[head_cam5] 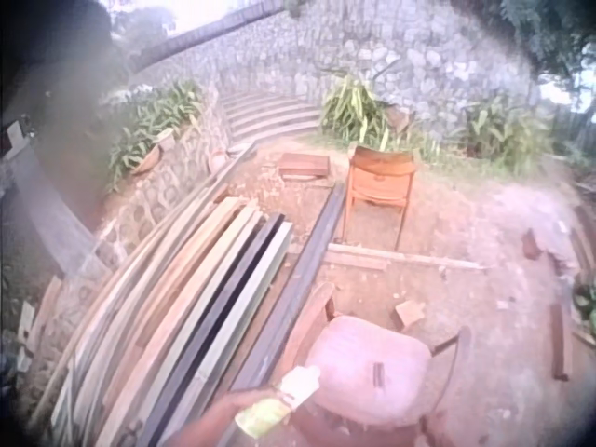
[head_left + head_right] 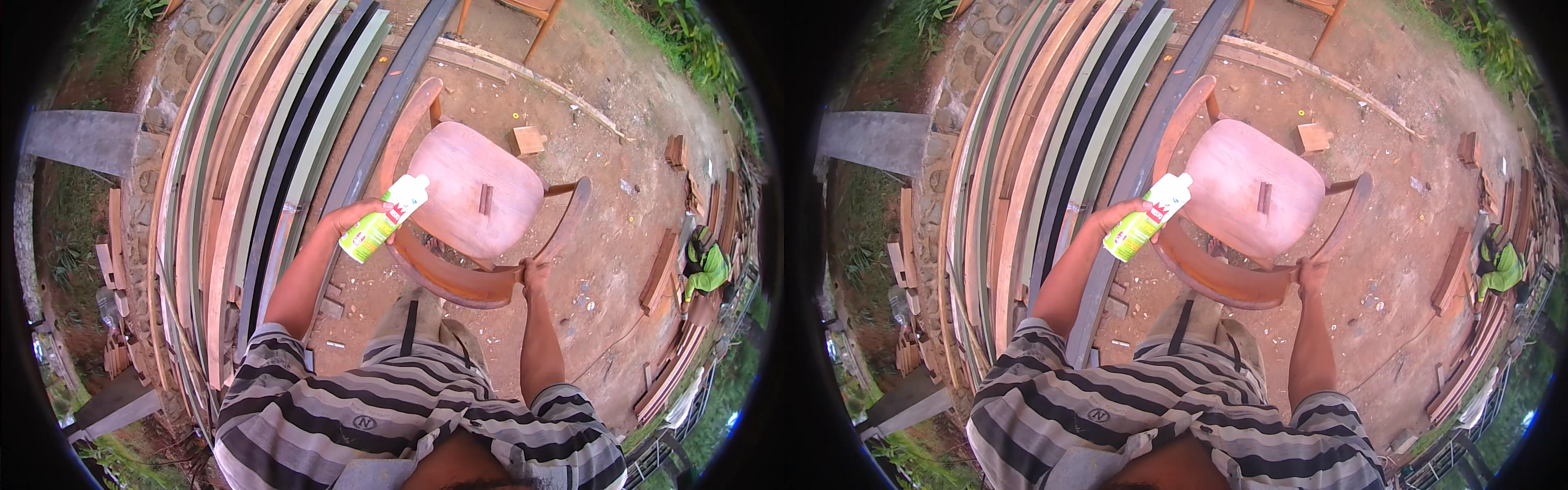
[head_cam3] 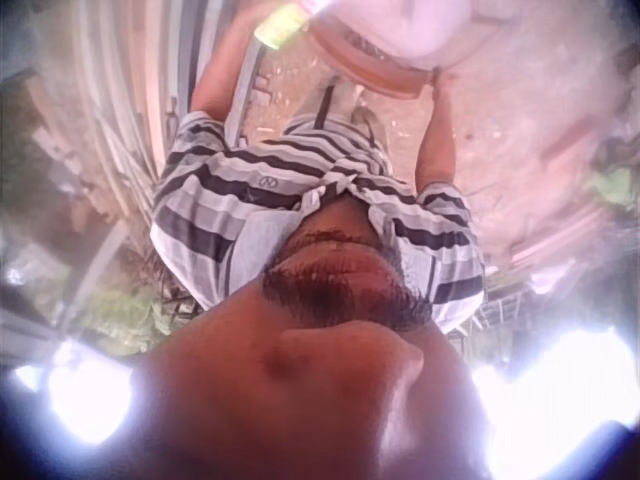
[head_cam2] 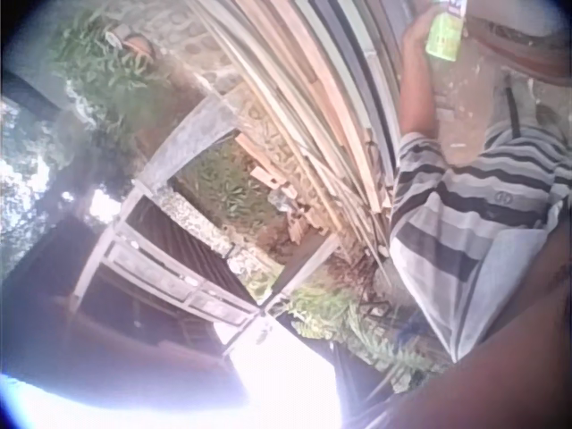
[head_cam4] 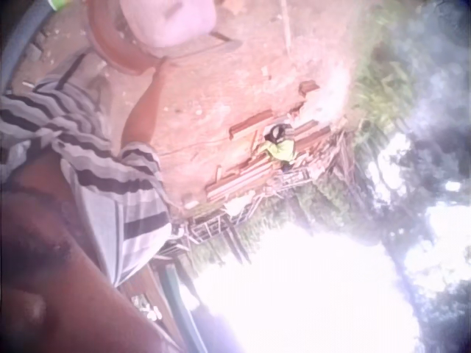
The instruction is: The person sands the joints of a wooden chair with a sanding block, then applies glue from a bottle to the chair's armrest and seat joints, spreading it with their finger. The person works on a single chair in an outdoor workshop setting.
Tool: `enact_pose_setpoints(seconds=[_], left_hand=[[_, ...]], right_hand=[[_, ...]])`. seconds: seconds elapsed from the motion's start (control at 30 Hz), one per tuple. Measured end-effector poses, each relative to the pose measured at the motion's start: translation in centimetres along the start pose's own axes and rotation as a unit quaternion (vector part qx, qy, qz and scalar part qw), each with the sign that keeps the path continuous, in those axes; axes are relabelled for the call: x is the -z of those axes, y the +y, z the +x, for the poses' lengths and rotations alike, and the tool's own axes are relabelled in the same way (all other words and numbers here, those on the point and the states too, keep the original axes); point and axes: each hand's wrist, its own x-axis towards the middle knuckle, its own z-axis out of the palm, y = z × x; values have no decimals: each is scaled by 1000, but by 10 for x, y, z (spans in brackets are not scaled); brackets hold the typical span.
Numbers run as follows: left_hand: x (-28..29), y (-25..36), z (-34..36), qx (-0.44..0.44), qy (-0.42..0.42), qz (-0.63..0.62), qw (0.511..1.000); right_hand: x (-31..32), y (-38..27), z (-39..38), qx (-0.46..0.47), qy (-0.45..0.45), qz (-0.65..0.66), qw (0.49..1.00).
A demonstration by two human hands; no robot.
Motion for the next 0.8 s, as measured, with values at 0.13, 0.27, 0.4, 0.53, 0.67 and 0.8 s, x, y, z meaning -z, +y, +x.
enact_pose_setpoints(seconds=[0.13, 0.27, 0.4, 0.53, 0.67, 0.8], left_hand=[[-32, -20, -9, -34, 6, -7, 999], [-21, -45, -23, -192, 80, -28, 978], [29, -48, 1, -271, 213, -135, 929], [76, -52, 44, -209, 270, -155, 927], [80, -49, 83, -175, 266, -171, 932], [78, -48, 94, -186, 244, -208, 929]], right_hand=[[23, 31, -6, -18, 1, 13, 1000], [28, 49, -5, -22, -11, 3, 1000], [19, 30, -11, -20, 38, -32, 999], [17, 40, -9, -29, 18, 12, 999], [24, 46, -13, -18, 19, 10, 1000], [21, 34, -25, -26, 56, 42, 997]])
